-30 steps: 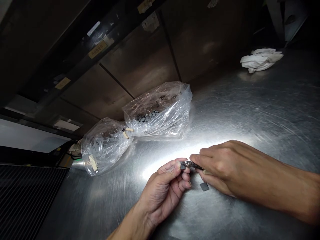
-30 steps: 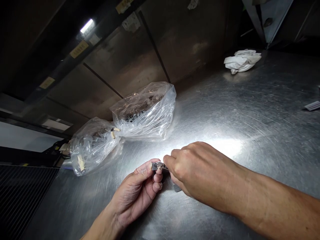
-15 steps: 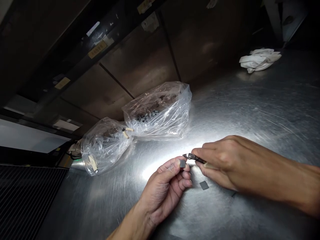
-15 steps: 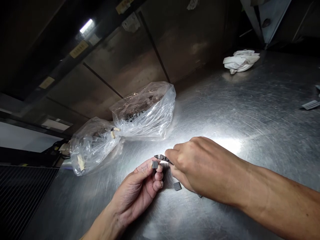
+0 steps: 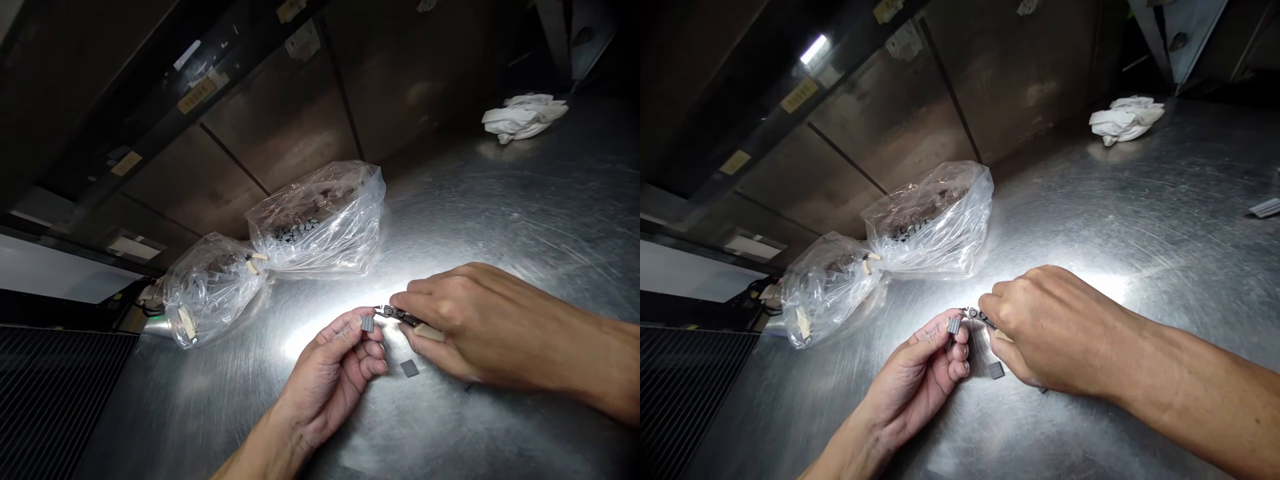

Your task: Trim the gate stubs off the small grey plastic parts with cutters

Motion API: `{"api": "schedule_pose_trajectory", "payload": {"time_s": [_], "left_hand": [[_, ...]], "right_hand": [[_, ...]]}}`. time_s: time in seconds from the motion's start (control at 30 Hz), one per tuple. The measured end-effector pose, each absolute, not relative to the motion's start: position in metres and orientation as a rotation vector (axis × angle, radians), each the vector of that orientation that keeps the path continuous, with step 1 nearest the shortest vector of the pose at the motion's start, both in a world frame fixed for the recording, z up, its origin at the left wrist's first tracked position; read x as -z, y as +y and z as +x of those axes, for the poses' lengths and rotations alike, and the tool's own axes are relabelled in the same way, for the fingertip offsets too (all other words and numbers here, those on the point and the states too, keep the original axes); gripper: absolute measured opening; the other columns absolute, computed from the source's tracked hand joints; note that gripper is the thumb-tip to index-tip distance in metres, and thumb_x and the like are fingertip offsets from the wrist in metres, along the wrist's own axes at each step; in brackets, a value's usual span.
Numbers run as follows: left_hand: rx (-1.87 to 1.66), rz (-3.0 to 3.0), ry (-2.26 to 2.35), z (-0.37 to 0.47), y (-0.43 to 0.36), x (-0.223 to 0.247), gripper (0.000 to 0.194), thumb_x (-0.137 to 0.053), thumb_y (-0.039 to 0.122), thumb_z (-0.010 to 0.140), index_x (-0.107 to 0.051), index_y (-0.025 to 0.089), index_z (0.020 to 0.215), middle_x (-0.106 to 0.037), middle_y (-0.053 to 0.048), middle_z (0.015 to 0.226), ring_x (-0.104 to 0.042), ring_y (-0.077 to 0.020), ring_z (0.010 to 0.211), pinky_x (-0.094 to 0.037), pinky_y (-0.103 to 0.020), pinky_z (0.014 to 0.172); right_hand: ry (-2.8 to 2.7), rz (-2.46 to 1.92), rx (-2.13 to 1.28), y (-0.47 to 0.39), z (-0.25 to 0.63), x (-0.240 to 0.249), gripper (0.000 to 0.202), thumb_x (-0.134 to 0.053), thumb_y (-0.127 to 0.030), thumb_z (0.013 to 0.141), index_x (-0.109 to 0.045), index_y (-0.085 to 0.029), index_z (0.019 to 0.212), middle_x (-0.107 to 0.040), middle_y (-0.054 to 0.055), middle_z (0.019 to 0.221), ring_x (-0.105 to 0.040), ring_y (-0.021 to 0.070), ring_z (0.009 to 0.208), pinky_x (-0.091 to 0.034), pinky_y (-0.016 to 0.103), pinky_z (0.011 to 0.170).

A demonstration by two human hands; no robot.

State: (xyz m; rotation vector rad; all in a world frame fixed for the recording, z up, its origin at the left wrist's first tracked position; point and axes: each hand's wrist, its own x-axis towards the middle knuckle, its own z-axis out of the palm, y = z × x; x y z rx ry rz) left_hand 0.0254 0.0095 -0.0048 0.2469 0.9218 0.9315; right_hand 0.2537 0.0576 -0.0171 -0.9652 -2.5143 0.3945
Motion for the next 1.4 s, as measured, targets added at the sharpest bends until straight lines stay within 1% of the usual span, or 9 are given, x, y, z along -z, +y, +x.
{"api": "schedule_pose_trajectory", "payload": {"time_s": [0.17, 0.47, 0.6, 0.7, 0.93, 1.07, 1.17, 1.27, 1.4], "left_hand": [[-0.934, 0.242, 0.917, 0.0252, 0.0093, 0.0051, 0.017, -0.092, 0.01, 0.088, -0.082, 0.005, 0.1, -0.078, -0.007, 0.084, -0.075, -0.0108, 0.066, -0.066, -0.02, 0.065], [-0.932, 0.248, 0.931, 0.0259, 0.0095, 0.0049, 0.02, -0.097, 0.013, 0.083, -0.08, 0.005, 0.092, -0.077, -0.008, 0.084, -0.074, -0.0111, 0.065, -0.066, -0.02, 0.065], [-0.945, 0.247, 0.956, 0.0257, 0.0089, 0.0054, 0.016, -0.091, 0.011, 0.089, -0.081, 0.006, 0.1, -0.076, -0.008, 0.083, -0.073, -0.0111, 0.065, -0.065, -0.021, 0.064], [-0.946, 0.247, 0.963, 0.0257, 0.0084, 0.006, 0.018, -0.089, 0.011, 0.091, -0.082, 0.006, 0.106, -0.076, -0.007, 0.082, -0.073, -0.0113, 0.065, -0.065, -0.02, 0.063], [-0.943, 0.253, 0.944, 0.0247, 0.0083, 0.0059, 0.007, -0.085, 0.009, 0.093, -0.08, 0.006, 0.096, -0.077, -0.008, 0.083, -0.075, -0.0123, 0.065, -0.065, -0.02, 0.062], [-0.956, 0.226, 0.948, 0.0244, 0.0088, 0.0063, 0.005, -0.077, 0.008, 0.099, -0.079, 0.006, 0.095, -0.078, -0.01, 0.084, -0.076, -0.0135, 0.066, -0.066, -0.022, 0.063], [-0.951, 0.225, 0.944, 0.0244, 0.0096, 0.0069, 0.002, -0.078, 0.006, 0.097, -0.079, 0.005, 0.096, -0.078, -0.01, 0.085, -0.076, -0.0137, 0.067, -0.066, -0.022, 0.063], [-0.95, 0.237, 0.946, 0.0241, 0.0097, 0.0069, 0.006, -0.081, 0.006, 0.094, -0.08, 0.005, 0.1, -0.078, -0.01, 0.086, -0.076, -0.0131, 0.068, -0.066, -0.021, 0.064], [-0.952, 0.254, 0.957, 0.0236, 0.0086, 0.0062, 0.013, -0.087, 0.009, 0.091, -0.083, 0.007, 0.103, -0.079, -0.01, 0.085, -0.076, -0.0131, 0.07, -0.065, -0.02, 0.065]], "right_hand": [[-2.552, -1.033, -0.433, 0.0578, 0.2535, 0.0148, 0.015, -0.059, -0.021, 0.095, -0.073, -0.02, 0.09, -0.068, 0.003, 0.074, -0.062, 0.02, 0.061, -0.028, 0.037, 0.062], [-2.517, -0.995, -0.363, 0.0567, 0.2541, 0.0176, 0.014, -0.062, -0.019, 0.094, -0.068, -0.02, 0.081, -0.065, 0.002, 0.069, -0.052, 0.0168, 0.054, -0.025, 0.036, 0.06], [-2.522, -1.004, -0.363, 0.0564, 0.254, 0.018, 0.015, -0.062, -0.021, 0.096, -0.068, -0.02, 0.082, -0.065, 0.002, 0.069, -0.053, 0.0168, 0.054, -0.025, 0.036, 0.06], [-2.528, -1.001, -0.37, 0.0572, 0.2538, 0.018, 0.015, -0.062, -0.023, 0.097, -0.07, -0.02, 0.084, -0.066, 0.002, 0.071, -0.055, 0.0176, 0.056, -0.026, 0.036, 0.06], [-2.515, -0.978, -0.335, 0.0576, 0.2545, 0.0167, 0.013, -0.062, -0.021, 0.096, -0.067, -0.02, 0.083, -0.065, 0.002, 0.07, -0.053, 0.017, 0.054, -0.026, 0.036, 0.059], [-2.51, -0.949, -0.304, 0.0569, 0.2547, 0.0158, 0.014, -0.06, -0.019, 0.096, -0.067, -0.019, 0.083, -0.063, 0.001, 0.069, -0.052, 0.0156, 0.053, -0.025, 0.035, 0.059], [-2.5, -0.931, -0.295, 0.0563, 0.2548, 0.0156, 0.014, -0.06, -0.019, 0.095, -0.067, -0.019, 0.083, -0.064, 0.002, 0.07, -0.054, 0.0159, 0.054, -0.027, 0.035, 0.059], [-2.509, -0.953, -0.341, 0.0552, 0.2541, 0.0148, 0.014, -0.06, -0.02, 0.095, -0.068, -0.02, 0.084, -0.065, 0.002, 0.071, -0.058, 0.0181, 0.057, -0.029, 0.036, 0.061], [-2.529, -0.973, -0.538, 0.0539, 0.2523, 0.0126, 0.016, -0.06, -0.024, 0.097, -0.069, -0.021, 0.085, -0.065, 0.001, 0.073, -0.056, 0.0169, 0.058, -0.03, 0.035, 0.061]]}}
